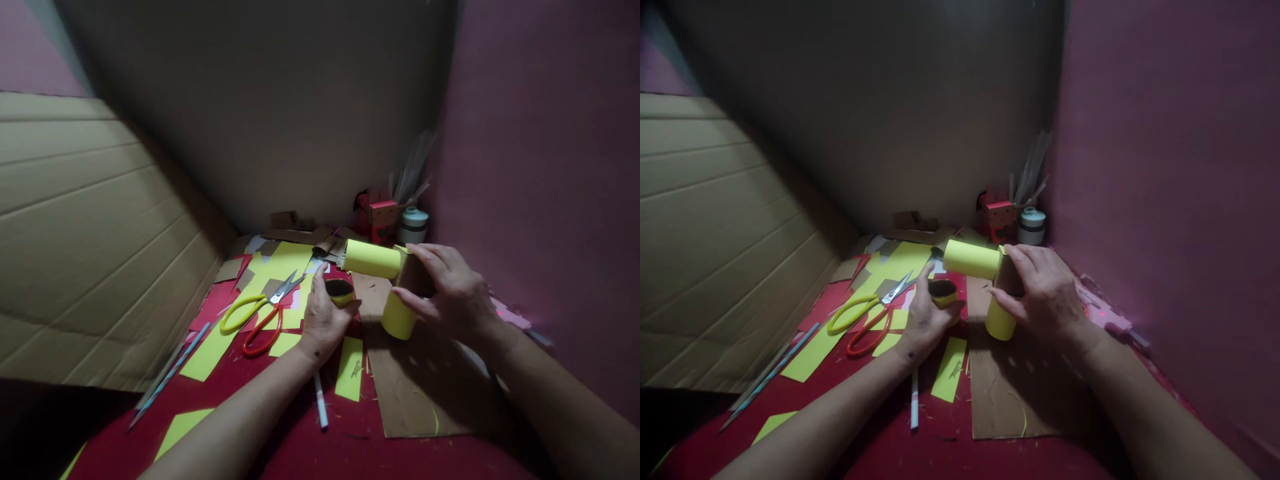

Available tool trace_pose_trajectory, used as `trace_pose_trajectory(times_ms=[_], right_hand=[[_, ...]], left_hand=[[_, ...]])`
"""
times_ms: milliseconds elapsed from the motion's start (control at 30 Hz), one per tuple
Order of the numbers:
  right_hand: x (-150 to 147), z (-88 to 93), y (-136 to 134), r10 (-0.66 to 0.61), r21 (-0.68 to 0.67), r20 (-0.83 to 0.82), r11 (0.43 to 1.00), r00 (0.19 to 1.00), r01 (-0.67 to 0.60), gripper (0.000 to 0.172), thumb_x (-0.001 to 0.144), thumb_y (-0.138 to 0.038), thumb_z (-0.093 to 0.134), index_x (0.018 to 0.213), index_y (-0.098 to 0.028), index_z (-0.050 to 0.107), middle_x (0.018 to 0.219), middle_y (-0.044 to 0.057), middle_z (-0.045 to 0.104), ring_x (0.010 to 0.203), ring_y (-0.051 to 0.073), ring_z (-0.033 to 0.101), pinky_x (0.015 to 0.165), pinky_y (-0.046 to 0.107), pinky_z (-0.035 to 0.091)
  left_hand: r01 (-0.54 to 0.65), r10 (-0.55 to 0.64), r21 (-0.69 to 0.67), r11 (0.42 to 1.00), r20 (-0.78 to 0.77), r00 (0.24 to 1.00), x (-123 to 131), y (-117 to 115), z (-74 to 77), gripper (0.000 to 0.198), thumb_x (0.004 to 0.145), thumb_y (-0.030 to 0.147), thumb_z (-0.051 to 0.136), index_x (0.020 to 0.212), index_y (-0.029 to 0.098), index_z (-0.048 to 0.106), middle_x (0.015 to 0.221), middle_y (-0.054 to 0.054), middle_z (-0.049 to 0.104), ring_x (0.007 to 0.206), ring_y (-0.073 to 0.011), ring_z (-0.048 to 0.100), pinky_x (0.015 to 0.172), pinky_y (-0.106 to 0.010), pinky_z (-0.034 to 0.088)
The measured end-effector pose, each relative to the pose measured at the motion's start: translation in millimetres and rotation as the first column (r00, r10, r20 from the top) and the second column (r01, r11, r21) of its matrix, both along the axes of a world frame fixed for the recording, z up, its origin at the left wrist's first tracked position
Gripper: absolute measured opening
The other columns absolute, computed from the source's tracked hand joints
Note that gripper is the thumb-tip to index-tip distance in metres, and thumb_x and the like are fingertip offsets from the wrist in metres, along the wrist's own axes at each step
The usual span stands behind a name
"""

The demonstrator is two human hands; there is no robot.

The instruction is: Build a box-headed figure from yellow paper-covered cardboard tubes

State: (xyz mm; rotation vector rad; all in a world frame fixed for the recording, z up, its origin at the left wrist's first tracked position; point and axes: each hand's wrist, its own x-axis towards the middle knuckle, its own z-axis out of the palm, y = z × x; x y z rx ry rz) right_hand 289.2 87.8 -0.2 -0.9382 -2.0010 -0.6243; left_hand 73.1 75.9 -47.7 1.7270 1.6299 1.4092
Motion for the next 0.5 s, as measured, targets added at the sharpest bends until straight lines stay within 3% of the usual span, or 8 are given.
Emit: trace_pose_trajectory(times_ms=[167,300,367,500], right_hand=[[0.1,0.8,-0.4,0.018,-0.003,-0.011,1.000,1.000,-0.018,0.053,0.081,-0.036,0.067,0.124,-0.008,0.054,0.111,0.021,0.064,0.099,0.035,0.062,0.081,0.048,0.056],[-0.6,1.3,0.2,0.024,0.001,-0.022,1.000,0.999,-0.024,0.054,0.081,-0.035,0.067,0.127,-0.012,0.052,0.111,0.020,0.064,0.098,0.035,0.063,0.079,0.049,0.057],[-0.9,1.5,0.3,0.027,0.003,-0.019,1.000,0.999,-0.027,0.055,0.081,-0.035,0.068,0.128,-0.013,0.051,0.111,0.019,0.064,0.098,0.035,0.063,0.079,0.049,0.057],[-2.5,2.1,-1.7,0.035,0.015,0.007,0.999,0.999,-0.035,0.052,0.081,-0.035,0.067,0.123,-0.008,0.054,0.110,0.021,0.065,0.097,0.035,0.063,0.078,0.048,0.056]], left_hand=[[0.130,-0.130,0.010,0.991,0.072,0.989,-2.8,-3.5,2.7,0.085,0.066,0.014,0.067,0.141,0.016,0.028,0.109,-0.010,0.061,0.097,-0.0266,0.062,0.087,-0.043,0.050],[0.266,-0.244,-0.078,0.961,0.213,0.946,-6.8,-6.1,6.8,0.095,0.064,0.013,0.069,0.145,0.016,0.019,0.088,-0.001,0.061,0.079,-0.0205,0.063,0.076,-0.036,0.051],[0.303,-0.272,-0.077,0.950,0.279,0.921,-8.8,-6.0,7.9,0.099,0.062,0.013,0.071,0.145,0.018,0.017,0.087,0.001,0.060,0.078,-0.0192,0.062,0.074,-0.033,0.050],[0.305,-0.255,-0.118,0.945,0.321,0.912,-11.1,-4.9,7.1,0.090,0.059,0.014,0.075,0.136,0.018,0.028,0.091,0.000,0.060,0.082,-0.0191,0.061,0.076,-0.032,0.048]])
